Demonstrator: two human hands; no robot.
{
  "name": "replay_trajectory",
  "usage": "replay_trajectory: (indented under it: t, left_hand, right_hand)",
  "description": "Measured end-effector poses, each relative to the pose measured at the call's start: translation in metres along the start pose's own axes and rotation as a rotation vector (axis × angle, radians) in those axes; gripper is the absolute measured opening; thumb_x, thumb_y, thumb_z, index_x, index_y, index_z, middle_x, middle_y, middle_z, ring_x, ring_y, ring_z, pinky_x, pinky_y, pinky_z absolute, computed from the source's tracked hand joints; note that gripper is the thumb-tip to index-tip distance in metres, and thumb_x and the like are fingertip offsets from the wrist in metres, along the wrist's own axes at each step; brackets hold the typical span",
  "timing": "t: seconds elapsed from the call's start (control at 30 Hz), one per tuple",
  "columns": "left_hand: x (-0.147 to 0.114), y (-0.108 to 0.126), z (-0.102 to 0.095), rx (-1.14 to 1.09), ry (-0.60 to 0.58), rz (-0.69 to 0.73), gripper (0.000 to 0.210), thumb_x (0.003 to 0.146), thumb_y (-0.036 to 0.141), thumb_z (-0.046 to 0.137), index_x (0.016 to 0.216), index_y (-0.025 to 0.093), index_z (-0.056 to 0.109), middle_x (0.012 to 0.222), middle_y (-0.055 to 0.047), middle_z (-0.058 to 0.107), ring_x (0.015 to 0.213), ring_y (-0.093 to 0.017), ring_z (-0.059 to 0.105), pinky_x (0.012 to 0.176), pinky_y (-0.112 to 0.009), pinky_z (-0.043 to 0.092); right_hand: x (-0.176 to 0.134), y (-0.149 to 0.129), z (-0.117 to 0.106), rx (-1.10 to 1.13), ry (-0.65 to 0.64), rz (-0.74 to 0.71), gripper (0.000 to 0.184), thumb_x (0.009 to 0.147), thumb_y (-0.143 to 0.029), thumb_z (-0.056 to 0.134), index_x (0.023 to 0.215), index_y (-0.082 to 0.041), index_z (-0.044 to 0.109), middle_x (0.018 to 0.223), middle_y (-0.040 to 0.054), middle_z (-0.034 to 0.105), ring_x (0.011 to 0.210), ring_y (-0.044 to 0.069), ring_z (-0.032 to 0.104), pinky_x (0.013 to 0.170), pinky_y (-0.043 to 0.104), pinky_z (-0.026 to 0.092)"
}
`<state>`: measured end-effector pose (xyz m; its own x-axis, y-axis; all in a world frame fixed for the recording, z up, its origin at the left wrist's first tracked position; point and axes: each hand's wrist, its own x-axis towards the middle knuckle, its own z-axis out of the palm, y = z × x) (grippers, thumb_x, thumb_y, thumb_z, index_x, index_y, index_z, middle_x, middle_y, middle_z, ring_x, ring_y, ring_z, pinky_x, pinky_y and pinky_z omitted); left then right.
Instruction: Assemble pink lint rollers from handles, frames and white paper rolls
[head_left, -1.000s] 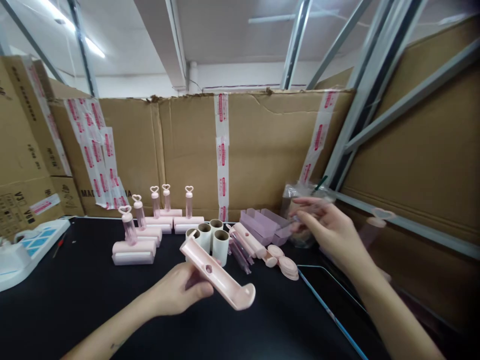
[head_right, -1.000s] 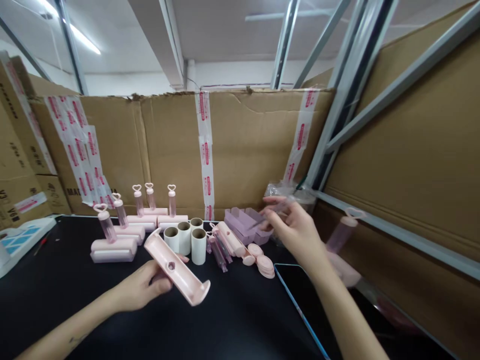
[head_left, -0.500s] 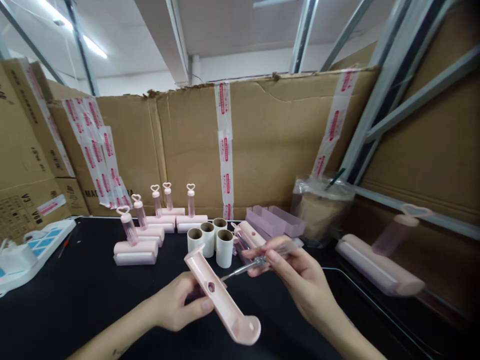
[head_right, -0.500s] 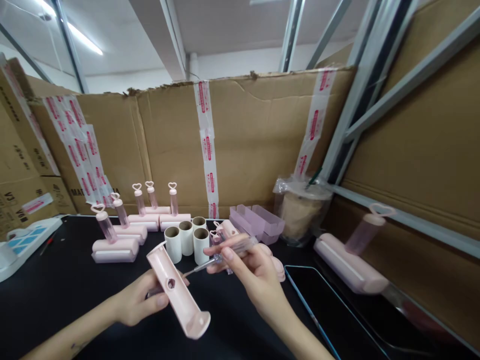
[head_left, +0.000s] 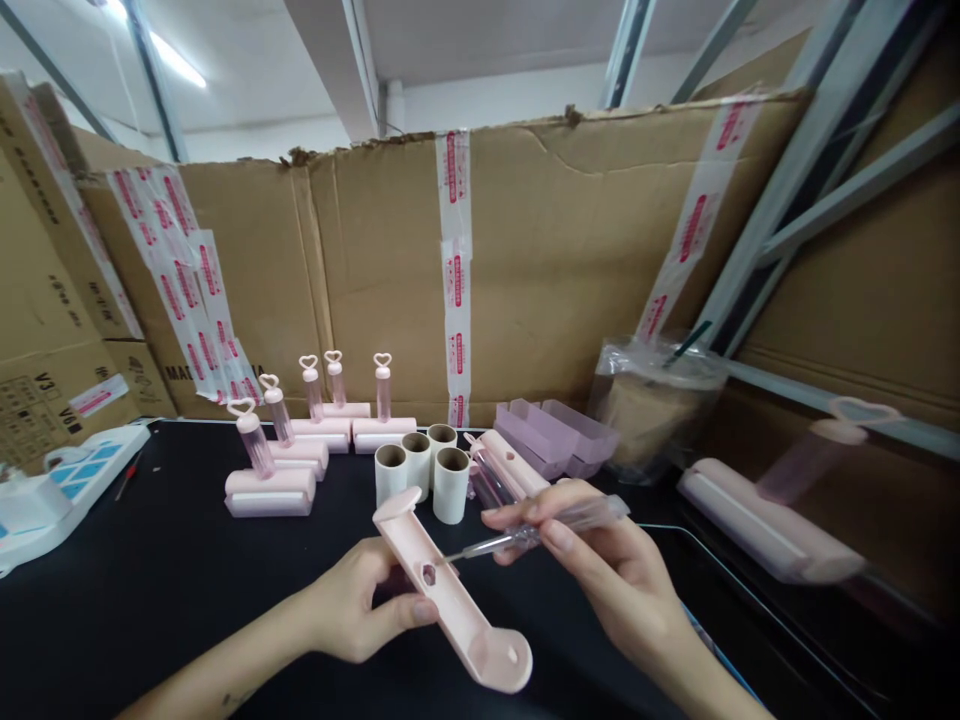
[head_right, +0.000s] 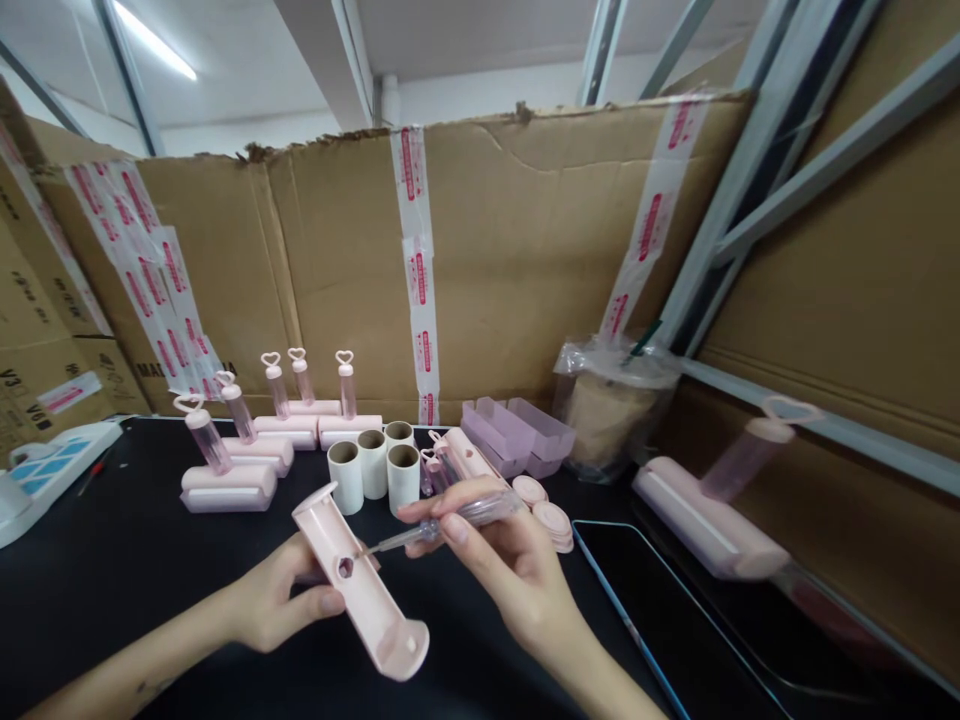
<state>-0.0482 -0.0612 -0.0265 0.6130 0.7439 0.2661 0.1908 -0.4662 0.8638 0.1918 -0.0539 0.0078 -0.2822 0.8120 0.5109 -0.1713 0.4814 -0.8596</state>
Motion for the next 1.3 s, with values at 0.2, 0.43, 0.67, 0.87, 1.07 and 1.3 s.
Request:
replay_trajectory:
  t: [0.2, 0.43, 0.67, 0.87, 1.07, 1.3]
  left_hand:
    - [-0.001, 0.005, -0.002, -0.05, -0.004, 0.014, 0.045, 0.085, 0.053, 0.048, 0.096, 0.012, 0.062, 0.089, -0.011, 0.061, 0.079, -0.022, 0.059, 0.07, -0.029, 0.05]
    - [-0.002, 0.004, -0.002, -0.121, 0.023, -0.014, 0.049, 0.082, 0.056, 0.052, 0.099, 0.011, 0.064, 0.082, -0.009, 0.061, 0.07, -0.018, 0.057, 0.064, -0.026, 0.048]
    - [-0.001, -0.003, -0.001, -0.18, 0.066, -0.02, 0.054, 0.075, 0.06, 0.059, 0.092, 0.01, 0.066, 0.076, -0.008, 0.059, 0.066, -0.017, 0.054, 0.06, -0.025, 0.046]
    - [0.002, -0.005, -0.005, -0.186, 0.101, -0.017, 0.055, 0.072, 0.059, 0.062, 0.092, 0.008, 0.067, 0.075, -0.009, 0.06, 0.067, -0.018, 0.055, 0.061, -0.026, 0.046]
    - [0.003, -0.003, -0.004, -0.205, 0.095, -0.018, 0.055, 0.072, 0.058, 0.063, 0.093, 0.007, 0.068, 0.076, -0.01, 0.061, 0.065, -0.017, 0.054, 0.059, -0.025, 0.044]
    - [0.002, -0.005, -0.002, -0.196, 0.128, -0.03, 0.062, 0.069, 0.061, 0.065, 0.101, 0.007, 0.068, 0.079, -0.009, 0.062, 0.066, -0.016, 0.052, 0.057, -0.024, 0.042]
  right_hand:
    - [0.001, -0.002, -0.002, 0.016, -0.018, 0.085, 0.01, 0.084, -0.035, 0.06, 0.088, -0.026, 0.061, 0.087, 0.005, 0.075, 0.077, 0.023, 0.071, 0.074, 0.036, 0.058]
    - [0.003, 0.001, 0.004, 0.173, 0.013, 0.135, 0.011, 0.08, -0.033, 0.065, 0.081, -0.022, 0.062, 0.085, 0.0056, 0.076, 0.072, 0.023, 0.072, 0.071, 0.036, 0.059]
    - [0.003, 0.01, 0.01, 0.3, 0.042, 0.168, 0.01, 0.08, -0.031, 0.065, 0.082, -0.021, 0.063, 0.083, 0.0064, 0.076, 0.078, 0.024, 0.072, 0.071, 0.035, 0.06]
    - [0.002, 0.016, 0.01, 0.34, 0.037, 0.227, 0.009, 0.081, -0.03, 0.065, 0.082, -0.021, 0.064, 0.087, 0.0063, 0.076, 0.08, 0.022, 0.072, 0.075, 0.031, 0.058]
    - [0.002, 0.019, 0.009, 0.37, 0.047, 0.251, 0.01, 0.081, -0.03, 0.065, 0.083, -0.021, 0.064, 0.088, 0.0071, 0.076, 0.081, 0.022, 0.072, 0.076, 0.031, 0.057]
    - [0.002, 0.017, 0.009, 0.349, 0.017, 0.203, 0.008, 0.083, -0.03, 0.063, 0.083, -0.022, 0.066, 0.087, 0.0058, 0.076, 0.08, 0.021, 0.072, 0.073, 0.027, 0.058]
